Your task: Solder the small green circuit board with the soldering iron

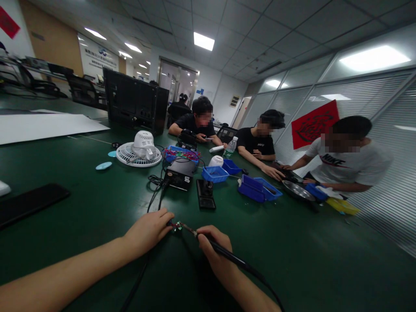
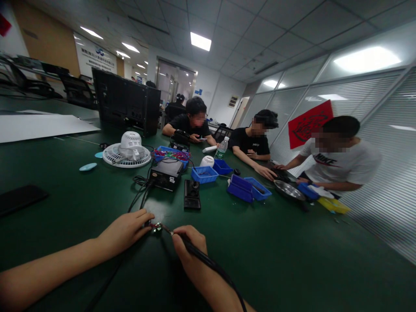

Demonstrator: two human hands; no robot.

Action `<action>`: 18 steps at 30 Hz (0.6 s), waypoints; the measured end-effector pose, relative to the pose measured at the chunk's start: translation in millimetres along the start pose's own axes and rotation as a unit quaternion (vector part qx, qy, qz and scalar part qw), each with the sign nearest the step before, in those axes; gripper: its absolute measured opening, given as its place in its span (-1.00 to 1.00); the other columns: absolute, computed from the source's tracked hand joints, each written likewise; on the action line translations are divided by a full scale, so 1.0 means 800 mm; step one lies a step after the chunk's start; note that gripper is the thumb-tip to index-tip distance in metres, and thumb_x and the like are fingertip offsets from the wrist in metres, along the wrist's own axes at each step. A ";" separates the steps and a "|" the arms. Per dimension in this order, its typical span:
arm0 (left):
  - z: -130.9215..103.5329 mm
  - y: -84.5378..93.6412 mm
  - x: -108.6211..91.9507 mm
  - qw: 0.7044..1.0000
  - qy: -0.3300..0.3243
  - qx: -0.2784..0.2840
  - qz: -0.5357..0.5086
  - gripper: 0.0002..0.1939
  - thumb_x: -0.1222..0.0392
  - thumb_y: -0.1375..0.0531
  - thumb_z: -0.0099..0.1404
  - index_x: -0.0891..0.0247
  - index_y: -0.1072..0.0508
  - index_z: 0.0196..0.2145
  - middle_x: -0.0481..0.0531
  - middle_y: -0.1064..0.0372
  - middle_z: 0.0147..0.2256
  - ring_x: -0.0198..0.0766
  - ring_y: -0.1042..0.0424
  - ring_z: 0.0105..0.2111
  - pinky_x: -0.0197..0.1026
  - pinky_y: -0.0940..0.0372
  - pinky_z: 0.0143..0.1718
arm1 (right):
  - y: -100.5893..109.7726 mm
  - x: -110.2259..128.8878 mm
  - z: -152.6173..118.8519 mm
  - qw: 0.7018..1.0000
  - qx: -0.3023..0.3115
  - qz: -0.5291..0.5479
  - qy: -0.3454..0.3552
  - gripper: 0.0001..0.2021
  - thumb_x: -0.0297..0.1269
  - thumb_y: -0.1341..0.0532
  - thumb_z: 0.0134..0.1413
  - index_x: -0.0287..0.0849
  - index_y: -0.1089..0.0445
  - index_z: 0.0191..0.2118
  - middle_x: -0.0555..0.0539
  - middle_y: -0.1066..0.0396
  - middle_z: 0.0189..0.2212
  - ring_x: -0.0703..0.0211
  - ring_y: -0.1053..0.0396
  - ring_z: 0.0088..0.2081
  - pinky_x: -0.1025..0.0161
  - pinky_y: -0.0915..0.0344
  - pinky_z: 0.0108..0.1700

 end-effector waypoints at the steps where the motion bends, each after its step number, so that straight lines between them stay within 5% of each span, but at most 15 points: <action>1: 0.000 0.000 0.000 1.000 -0.001 0.003 0.000 -0.73 0.21 -0.07 0.34 0.20 -0.34 -0.01 0.05 -0.37 -0.18 -0.17 -0.43 -0.22 -0.19 -0.31 -0.19 | 0.000 0.000 0.000 1.000 -0.002 -0.005 -0.001 -0.87 -0.32 -0.18 0.11 -0.17 -0.48 -0.34 -0.03 -0.47 -0.45 0.19 -0.41 -0.41 0.32 -0.29 -0.33; 18: 0.001 0.005 -0.003 0.999 0.025 0.026 0.028 -0.83 0.21 -0.02 0.36 0.18 -0.38 -0.17 0.01 -0.43 -0.24 -0.18 -0.45 -0.25 -0.22 -0.29 -0.25 | 0.001 0.014 -0.002 0.999 0.006 -0.030 0.015 -0.86 -0.31 -0.18 0.09 -0.19 -0.48 -0.38 -0.04 -0.45 -0.46 0.19 -0.41 -0.41 0.32 -0.28 -0.34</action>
Point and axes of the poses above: each hand's wrist, its own z-axis towards the middle knuckle, its own y-axis out of the back of the hand, x = y × z, the point moved 1 cm from there along z, towards the middle knuckle
